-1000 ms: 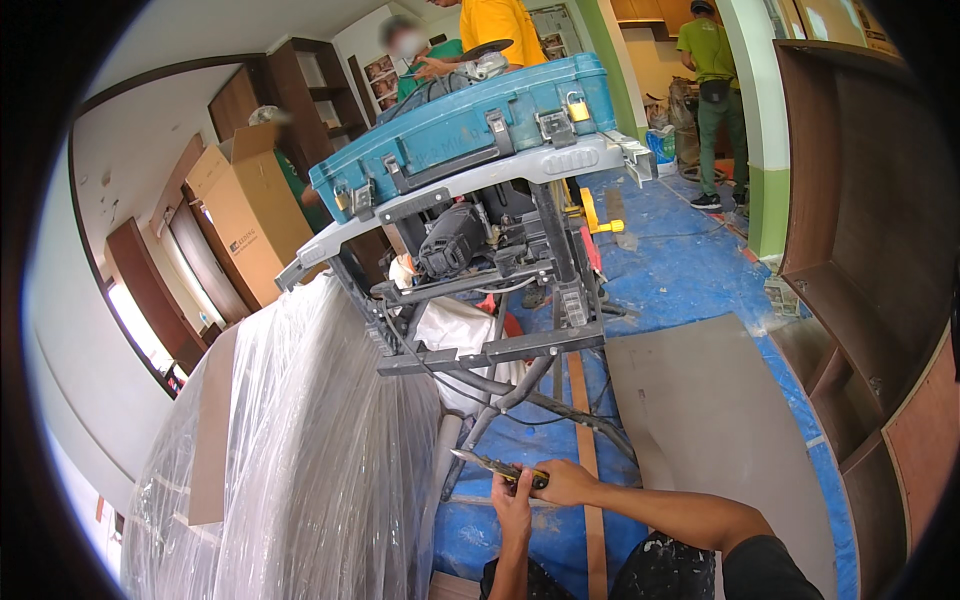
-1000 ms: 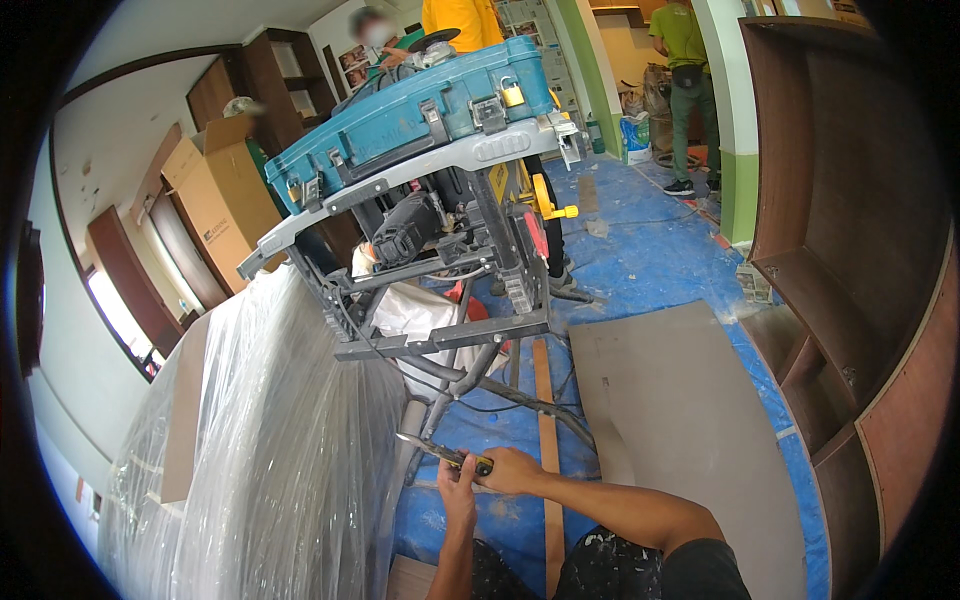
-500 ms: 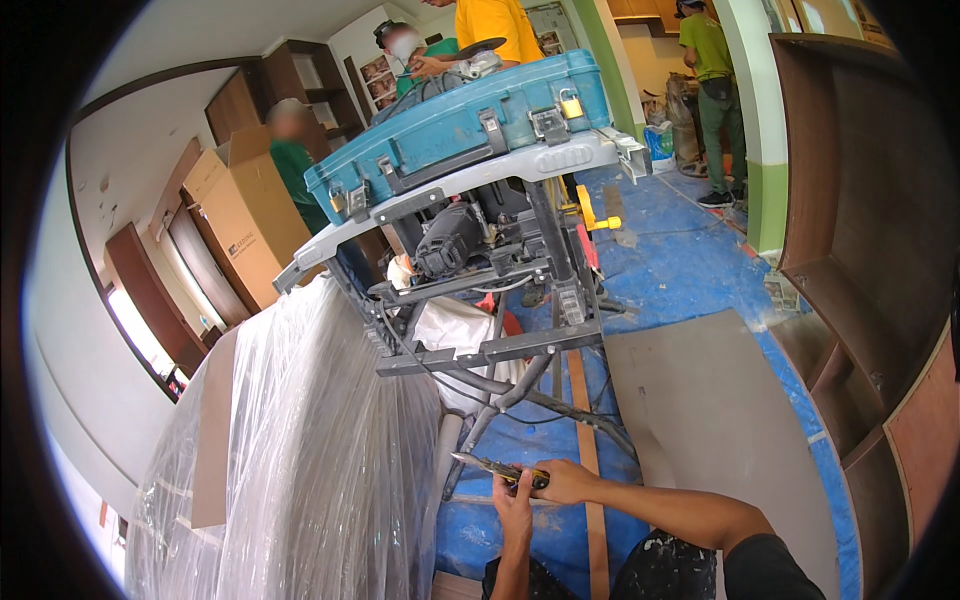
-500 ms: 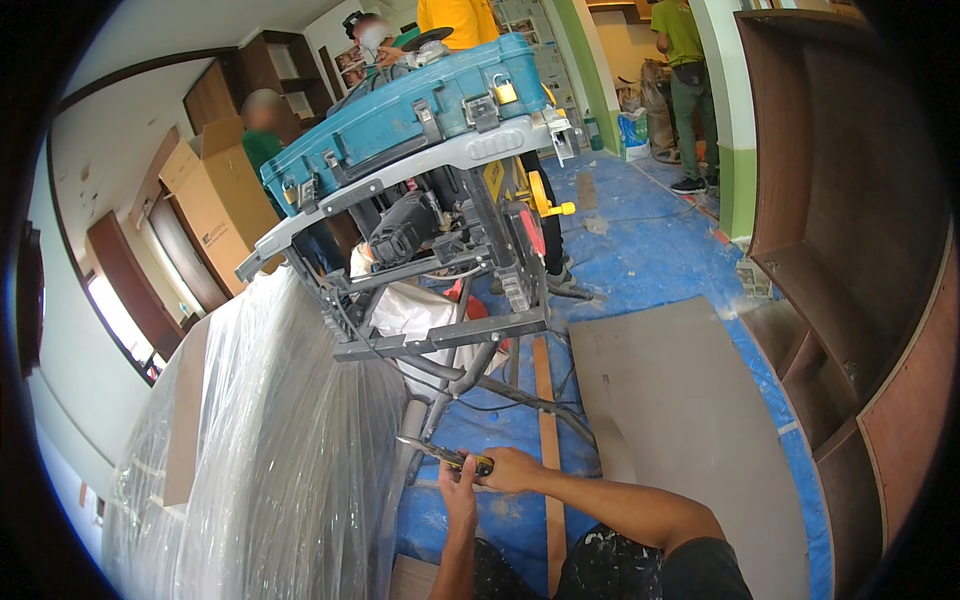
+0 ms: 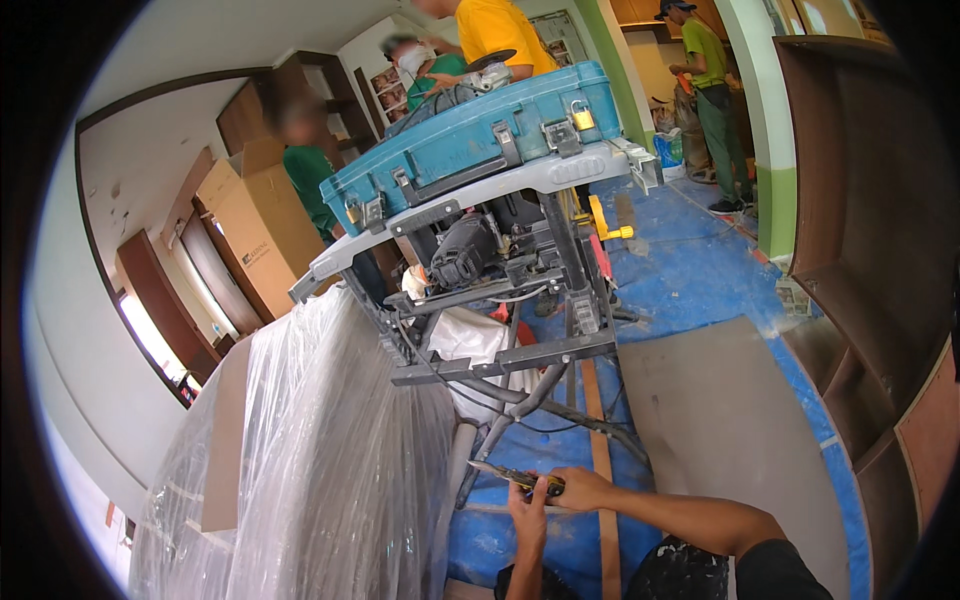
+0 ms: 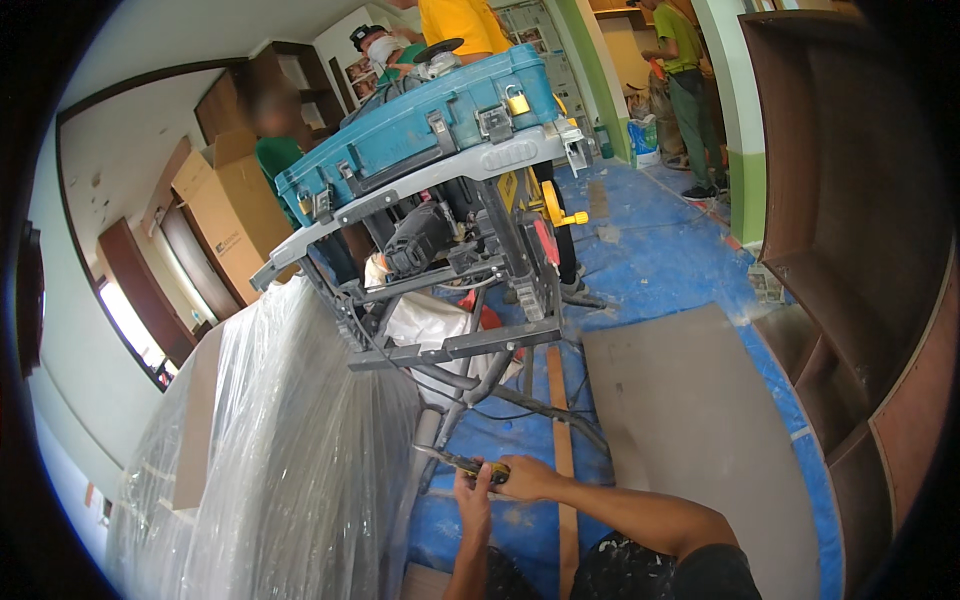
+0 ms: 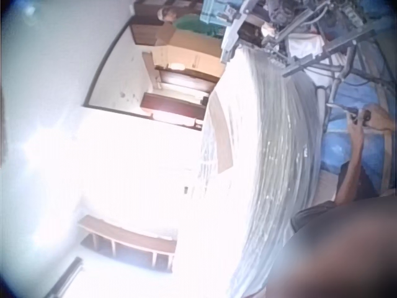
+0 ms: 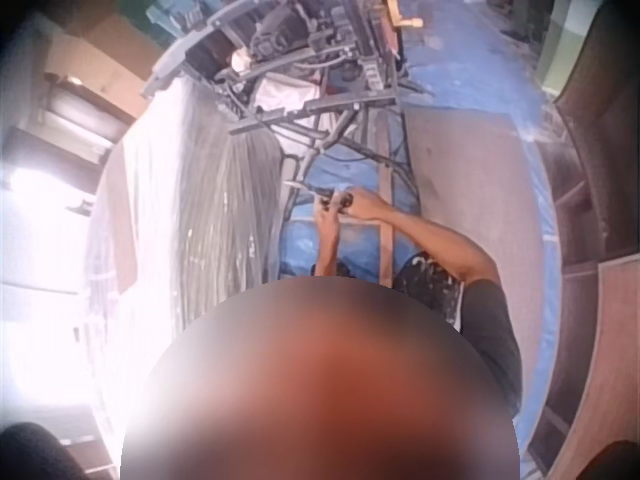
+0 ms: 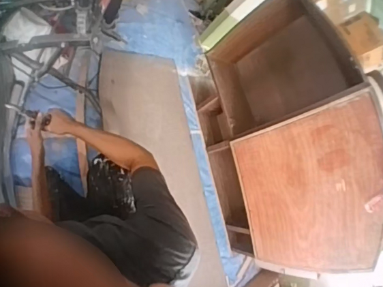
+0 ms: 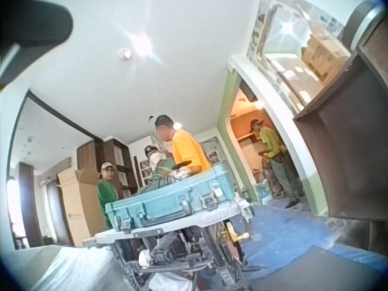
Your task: The person kneels on a blue floor covering and uses tin snips to cut a large sheet of drywall. They repeatedly score and snap the material along a straight line, separating a strip from the main sheet.
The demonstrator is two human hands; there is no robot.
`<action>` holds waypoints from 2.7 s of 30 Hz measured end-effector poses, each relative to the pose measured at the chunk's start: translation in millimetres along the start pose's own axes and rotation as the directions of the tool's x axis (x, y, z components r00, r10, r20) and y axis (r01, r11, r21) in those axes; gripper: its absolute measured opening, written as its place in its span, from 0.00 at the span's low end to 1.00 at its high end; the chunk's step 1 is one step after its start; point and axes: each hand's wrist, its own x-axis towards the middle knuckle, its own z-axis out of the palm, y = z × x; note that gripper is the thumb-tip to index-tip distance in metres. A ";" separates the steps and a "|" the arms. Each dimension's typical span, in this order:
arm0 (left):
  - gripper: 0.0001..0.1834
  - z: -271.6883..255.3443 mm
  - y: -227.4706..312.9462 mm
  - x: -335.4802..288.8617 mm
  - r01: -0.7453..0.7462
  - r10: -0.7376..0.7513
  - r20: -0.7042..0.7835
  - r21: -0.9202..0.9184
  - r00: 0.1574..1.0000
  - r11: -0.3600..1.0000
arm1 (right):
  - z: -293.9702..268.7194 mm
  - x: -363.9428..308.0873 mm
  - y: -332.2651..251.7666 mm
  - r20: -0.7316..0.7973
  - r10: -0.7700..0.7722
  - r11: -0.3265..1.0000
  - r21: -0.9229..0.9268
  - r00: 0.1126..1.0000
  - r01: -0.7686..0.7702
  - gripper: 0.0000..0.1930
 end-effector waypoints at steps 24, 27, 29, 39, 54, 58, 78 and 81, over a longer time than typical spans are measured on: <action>0.21 -0.2 -5.8 -0.2 0.003 -0.003 0.006 0.022 1.000 1.000 | 7.0 3.7 10.6 -0.007 -0.027 0.999 -0.017 1.000 0.027 0.29; 0.22 1.1 -1.8 1.4 0.030 -0.030 0.012 0.032 0.999 0.999 | 6.8 4.7 12.1 0.001 -0.002 1.000 0.009 1.000 0.002 0.28; 0.23 4.7 2.8 2.4 0.025 -0.026 0.021 0.059 0.999 0.998 | 2.1 4.7 11.4 -0.007 0.007 1.000 -0.007 1.000 -0.007 0.27; 0.32 15.6 -15.6 14.6 -0.080 0.108 0.338 -0.095 0.935 0.992 | -49.8 -37.7 28.5 -0.106 -0.069 0.993 0.092 0.992 0.079 0.27; 0.41 98.6 -269.7 -25.5 0.861 -0.918 0.245 0.336 0.311 0.381 | -42.0 -294.8 159.8 -0.088 0.787 0.515 0.639 0.611 -0.571 0.23; 0.44 136.3 -284.6 -5.6 0.898 -0.889 0.404 0.278 0.214 0.342 | -32.5 -298.4 185.3 -0.007 0.828 0.343 0.797 0.560 -0.497 0.19; 0.22 173.8 -201.7 2.1 0.772 -0.635 0.597 0.039 0.491 0.634 | -126.6 -212.0 267.9 0.564 0.441 0.124 0.732 0.698 -0.670 0.30; 0.22 173.0 -192.3 0.8 0.741 -0.586 0.647 0.049 0.487 0.670 | -123.3 -197.5 265.5 0.612 0.353 0.139 0.714 0.708 -0.687 0.29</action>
